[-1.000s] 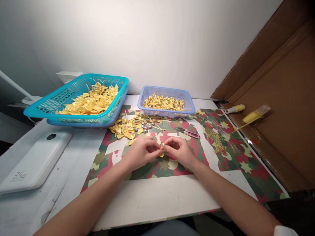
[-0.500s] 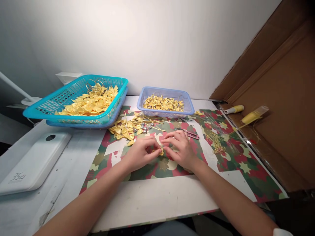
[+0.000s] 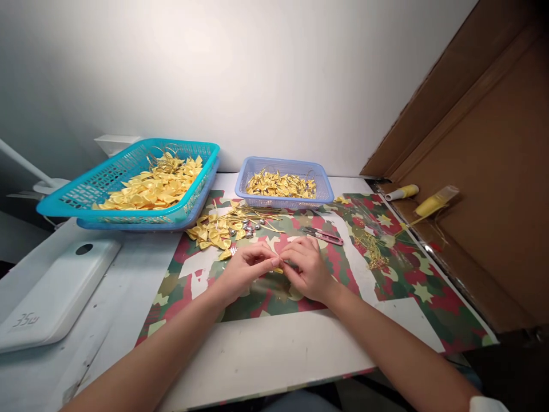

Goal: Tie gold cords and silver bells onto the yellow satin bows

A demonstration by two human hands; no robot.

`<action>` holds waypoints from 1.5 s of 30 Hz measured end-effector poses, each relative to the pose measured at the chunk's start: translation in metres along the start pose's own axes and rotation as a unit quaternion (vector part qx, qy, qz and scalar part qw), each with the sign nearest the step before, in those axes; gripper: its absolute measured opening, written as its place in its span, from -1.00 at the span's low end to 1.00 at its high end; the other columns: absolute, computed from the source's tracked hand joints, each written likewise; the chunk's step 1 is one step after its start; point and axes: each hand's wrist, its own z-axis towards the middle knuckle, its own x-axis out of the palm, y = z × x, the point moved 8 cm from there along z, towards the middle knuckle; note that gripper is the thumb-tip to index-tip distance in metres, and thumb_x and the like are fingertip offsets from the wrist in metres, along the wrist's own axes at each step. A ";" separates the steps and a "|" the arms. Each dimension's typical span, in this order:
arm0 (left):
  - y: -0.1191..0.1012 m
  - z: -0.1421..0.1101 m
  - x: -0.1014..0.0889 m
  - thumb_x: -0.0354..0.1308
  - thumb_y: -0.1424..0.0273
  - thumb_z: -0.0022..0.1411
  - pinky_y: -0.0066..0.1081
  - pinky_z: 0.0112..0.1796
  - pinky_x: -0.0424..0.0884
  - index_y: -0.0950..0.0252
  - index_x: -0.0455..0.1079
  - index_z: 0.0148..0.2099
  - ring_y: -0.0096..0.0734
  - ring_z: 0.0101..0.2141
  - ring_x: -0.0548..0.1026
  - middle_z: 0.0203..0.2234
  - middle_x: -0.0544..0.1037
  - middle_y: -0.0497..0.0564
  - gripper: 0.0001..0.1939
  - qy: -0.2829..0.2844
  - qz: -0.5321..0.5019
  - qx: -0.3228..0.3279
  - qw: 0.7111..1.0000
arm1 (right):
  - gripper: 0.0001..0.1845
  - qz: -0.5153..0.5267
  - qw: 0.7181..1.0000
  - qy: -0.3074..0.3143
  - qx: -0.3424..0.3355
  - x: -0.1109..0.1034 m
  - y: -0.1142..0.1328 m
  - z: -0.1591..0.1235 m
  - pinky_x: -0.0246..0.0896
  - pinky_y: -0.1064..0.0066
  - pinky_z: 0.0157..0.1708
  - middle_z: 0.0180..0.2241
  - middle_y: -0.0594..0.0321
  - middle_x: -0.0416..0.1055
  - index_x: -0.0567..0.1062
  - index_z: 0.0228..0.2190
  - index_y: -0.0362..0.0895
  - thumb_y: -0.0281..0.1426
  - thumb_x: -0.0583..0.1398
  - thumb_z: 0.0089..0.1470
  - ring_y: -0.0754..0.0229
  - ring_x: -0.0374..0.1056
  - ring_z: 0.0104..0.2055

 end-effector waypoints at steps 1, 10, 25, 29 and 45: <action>0.001 0.000 -0.001 0.25 0.15 0.07 -0.45 -0.44 0.33 0.27 0.51 -0.47 -0.46 -0.48 0.35 -0.53 0.43 -0.02 -0.72 -0.009 -0.011 -0.006 1.000 | -0.85 -0.002 1.000 -0.006 0.000 -0.001 0.001 0.000 -0.02 0.20 -0.16 -0.38 0.28 0.51 0.46 -0.40 -0.05 -0.46 0.11 0.15 0.16 0.29 -0.25; -0.004 -0.002 -0.007 0.24 0.24 0.11 -0.46 -0.50 0.28 0.19 0.60 -0.29 -0.48 -0.50 0.34 -0.51 0.39 -0.04 -0.82 -0.059 0.043 0.043 0.996 | -0.89 -0.042 0.997 -0.057 -0.021 -0.013 0.005 0.000 -0.03 0.19 -0.21 -0.44 0.31 0.51 0.42 -0.44 -0.04 -0.46 0.14 0.08 0.16 0.29 -0.32; -0.011 -0.003 -0.002 0.18 0.26 0.20 -0.49 -0.50 0.19 0.26 0.50 -0.38 -0.51 -0.51 0.28 -0.47 0.44 -0.04 -0.80 -0.018 0.172 0.098 0.980 | -0.96 0.147 0.985 0.029 0.081 -0.005 -0.015 0.004 0.12 0.24 -0.14 -0.36 0.28 0.46 0.41 -0.37 -0.04 -0.41 0.17 0.14 0.15 0.26 -0.20; -0.010 -0.001 0.000 0.17 0.24 0.22 -0.47 -0.44 0.24 0.28 0.49 -0.37 -0.47 -0.46 0.32 -0.45 0.45 -0.02 -0.78 0.018 0.158 0.093 0.983 | -0.93 0.152 0.983 0.052 0.092 -0.002 -0.019 0.004 0.11 0.22 -0.11 -0.36 0.30 0.46 0.42 -0.39 -0.04 -0.40 0.18 0.16 0.15 0.26 -0.20; -0.010 0.000 0.005 0.11 0.32 0.26 -0.48 -0.38 0.23 0.29 0.44 -0.35 -0.47 -0.41 0.33 -0.45 0.41 -0.06 -0.81 0.071 0.246 0.085 0.963 | -0.85 0.046 0.992 0.097 0.070 0.008 -0.016 0.000 -0.01 0.24 -0.10 -0.33 0.26 0.41 0.30 -0.41 -0.09 -0.47 0.04 0.22 0.16 0.21 -0.18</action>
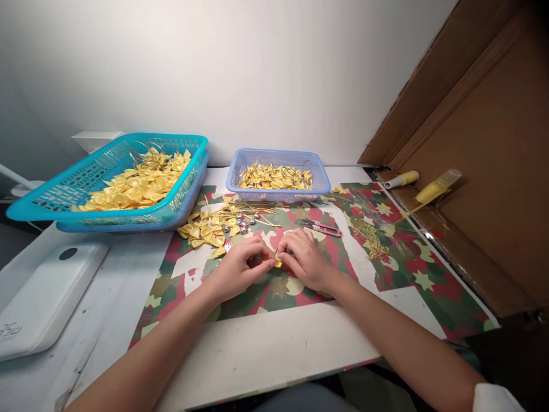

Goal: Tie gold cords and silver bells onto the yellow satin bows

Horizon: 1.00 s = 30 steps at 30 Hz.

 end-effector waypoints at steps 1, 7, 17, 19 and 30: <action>0.000 0.000 0.000 0.10 0.32 0.26 -0.48 -0.38 0.24 0.29 0.44 -0.35 -0.47 -0.41 0.33 -0.45 0.40 -0.06 -0.81 0.001 0.003 0.000 1.000 | -0.85 0.000 1.000 -0.001 0.001 0.000 0.000 0.000 -0.01 0.25 -0.10 -0.33 0.26 0.41 0.29 -0.40 -0.08 -0.46 0.03 0.22 0.16 0.21 -0.18; 0.005 0.000 0.003 0.09 0.28 0.26 -0.48 -0.40 0.23 0.29 0.41 -0.38 -0.47 -0.43 0.32 -0.47 0.40 -0.06 -0.77 0.013 -0.003 -0.021 1.000 | -0.85 0.001 1.000 -0.005 0.010 0.000 -0.002 0.001 0.01 0.26 -0.11 -0.34 0.27 0.41 0.30 -0.41 -0.08 -0.44 0.04 0.23 0.17 0.21 -0.19; 0.008 0.000 0.001 0.12 0.19 0.22 -0.50 -0.51 0.16 0.29 0.42 -0.41 -0.50 -0.51 0.26 -0.54 0.35 -0.09 -0.72 -0.002 -0.027 -0.063 0.998 | -0.89 -0.014 0.999 -0.028 -0.002 -0.003 0.000 0.001 -0.05 0.22 -0.11 -0.38 0.31 0.49 0.42 -0.43 -0.08 -0.43 0.17 0.15 0.16 0.27 -0.19; 0.009 0.000 0.002 0.12 0.18 0.22 -0.50 -0.52 0.16 0.30 0.41 -0.42 -0.51 -0.51 0.26 -0.55 0.35 -0.09 -0.70 0.011 -0.028 -0.072 0.997 | -0.88 -0.034 0.999 -0.035 -0.014 -0.002 0.002 0.000 -0.06 0.22 -0.12 -0.38 0.31 0.50 0.41 -0.44 -0.08 -0.44 0.15 0.16 0.17 0.27 -0.20; 0.012 -0.002 0.003 0.08 0.14 0.21 -0.52 -0.58 0.13 0.32 0.36 -0.46 -0.55 -0.57 0.21 -0.58 0.33 -0.08 -0.64 0.073 -0.067 -0.118 0.988 | -0.83 -0.095 0.993 -0.037 -0.062 0.002 0.009 -0.002 -0.10 0.20 -0.08 -0.34 0.30 0.53 0.42 -0.41 -0.07 -0.42 0.08 0.21 0.17 0.29 -0.20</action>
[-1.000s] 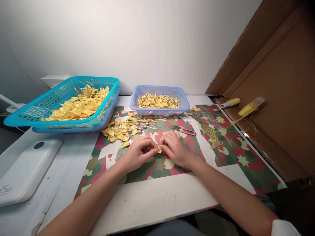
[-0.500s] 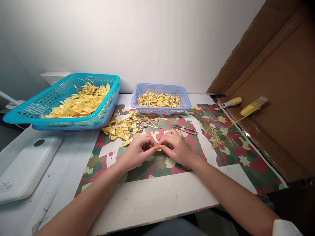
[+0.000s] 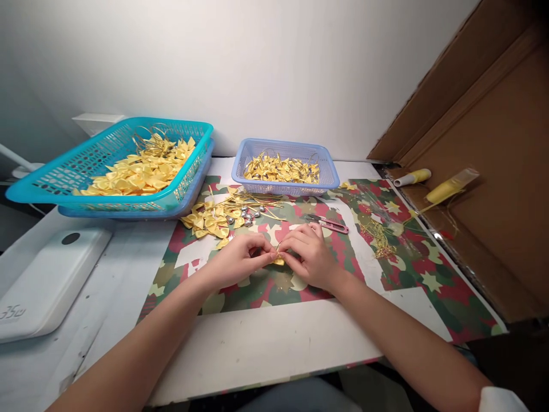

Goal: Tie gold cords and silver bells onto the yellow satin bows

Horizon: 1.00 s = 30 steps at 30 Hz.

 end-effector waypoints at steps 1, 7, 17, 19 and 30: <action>0.000 0.000 0.000 0.08 0.15 0.21 -0.52 -0.57 0.13 0.32 0.34 -0.47 -0.55 -0.57 0.21 -0.59 0.32 -0.08 -0.65 0.000 0.000 -0.002 1.000 | -0.83 0.000 1.000 0.002 0.000 0.000 0.000 0.000 -0.10 0.20 -0.08 -0.33 0.30 0.53 0.42 -0.41 -0.06 -0.41 0.08 0.21 0.17 0.29 -0.20; 0.002 0.000 0.000 0.05 0.19 0.20 -0.51 -0.56 0.16 0.31 0.33 -0.45 -0.52 -0.55 0.24 -0.58 0.31 -0.09 -0.69 -0.010 -0.001 -0.019 1.000 | -0.80 -0.011 1.000 0.013 0.005 0.001 0.000 0.001 -0.10 0.18 -0.08 -0.32 0.29 0.53 0.43 -0.42 -0.05 -0.40 0.06 0.23 0.16 0.29 -0.20; 0.004 0.005 0.003 0.00 0.26 0.19 -0.49 -0.56 0.06 0.29 0.25 -0.51 -0.52 -0.57 0.18 -0.62 0.22 -0.12 -0.71 -0.018 0.006 -0.038 0.999 | -0.80 -0.045 0.999 -0.011 -0.017 -0.002 0.004 0.001 -0.11 0.17 -0.09 -0.34 0.31 0.53 0.42 -0.41 -0.06 -0.42 0.05 0.23 0.16 0.28 -0.23; 0.002 0.006 0.003 0.00 0.25 0.19 -0.49 -0.56 0.04 0.29 0.22 -0.53 -0.52 -0.57 0.17 -0.63 0.21 -0.12 -0.70 -0.017 0.005 -0.041 0.999 | -0.79 -0.047 0.999 -0.001 -0.006 0.000 0.001 0.001 -0.12 0.16 -0.09 -0.33 0.29 0.53 0.42 -0.41 -0.05 -0.40 0.05 0.23 0.15 0.28 -0.22; 0.001 0.011 -0.002 0.12 0.23 0.09 -0.51 -0.61 0.06 0.28 0.27 -0.58 -0.54 -0.63 0.20 -0.68 0.31 -0.10 -0.70 0.015 0.001 -0.073 0.997 | -0.83 -0.037 0.999 0.016 0.019 0.006 -0.005 -0.001 -0.13 0.14 -0.05 -0.30 0.26 0.50 0.44 -0.37 -0.03 -0.40 0.07 0.21 0.10 0.27 -0.19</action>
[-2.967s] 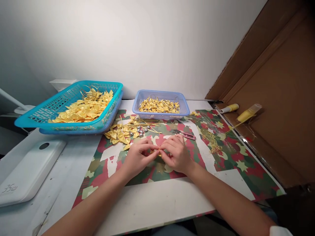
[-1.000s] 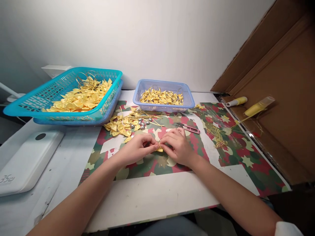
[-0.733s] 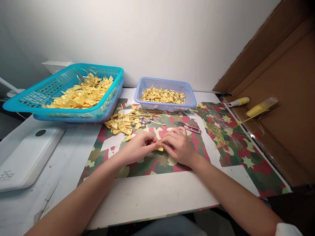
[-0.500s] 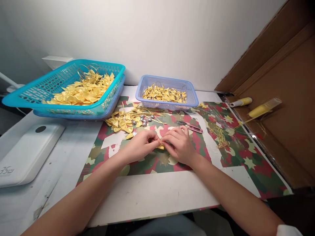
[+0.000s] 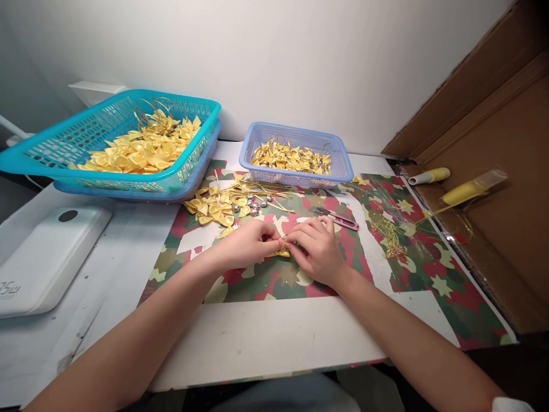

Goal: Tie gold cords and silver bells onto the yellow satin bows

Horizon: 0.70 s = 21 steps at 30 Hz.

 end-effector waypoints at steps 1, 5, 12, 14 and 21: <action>0.000 0.000 0.000 0.12 0.22 0.09 -0.52 -0.62 0.05 0.28 0.28 -0.58 -0.55 -0.64 0.19 -0.68 0.31 -0.10 -0.70 -0.002 -0.006 -0.002 1.000 | -0.84 0.002 1.000 -0.005 0.008 -0.001 -0.001 0.000 -0.13 0.14 -0.05 -0.30 0.25 0.50 0.44 -0.37 -0.03 -0.39 0.07 0.20 0.09 0.27 -0.18; 0.001 -0.002 0.000 0.12 0.20 0.10 -0.53 -0.66 0.01 0.29 0.27 -0.58 -0.59 -0.68 0.14 -0.70 0.31 -0.11 -0.67 -0.012 -0.038 -0.014 0.999 | -0.86 0.021 0.997 -0.051 0.047 -0.009 -0.003 0.002 -0.07 0.17 -0.10 -0.35 0.24 0.49 0.43 -0.42 -0.06 -0.35 0.12 0.17 0.10 0.28 -0.21; 0.003 -0.003 0.000 0.09 0.20 0.12 -0.55 -0.65 0.09 0.31 0.31 -0.53 -0.58 -0.66 0.19 -0.69 0.27 -0.11 -0.69 -0.035 -0.056 -0.011 0.998 | -0.85 0.063 0.993 -0.054 0.087 -0.009 -0.006 0.001 -0.02 0.20 -0.12 -0.40 0.28 0.47 0.40 -0.46 -0.06 -0.38 0.13 0.16 0.14 0.30 -0.24; 0.005 -0.003 0.000 0.08 0.22 0.12 -0.55 -0.65 0.11 0.31 0.33 -0.52 -0.58 -0.66 0.21 -0.68 0.27 -0.11 -0.71 -0.039 -0.057 -0.013 0.998 | -0.84 0.064 0.992 -0.048 0.093 -0.008 -0.007 0.000 -0.01 0.20 -0.13 -0.40 0.28 0.47 0.40 -0.47 -0.06 -0.38 0.13 0.15 0.13 0.30 -0.24; 0.009 -0.004 -0.001 0.09 0.24 0.13 -0.55 -0.64 0.11 0.30 0.36 -0.49 -0.54 -0.64 0.29 -0.68 0.35 -0.11 -0.75 -0.043 -0.050 -0.020 0.998 | -0.86 0.106 0.987 -0.069 0.098 -0.010 -0.007 -0.001 0.05 0.17 -0.14 -0.42 0.29 0.52 0.46 -0.52 -0.04 -0.38 0.23 0.08 0.12 0.33 -0.26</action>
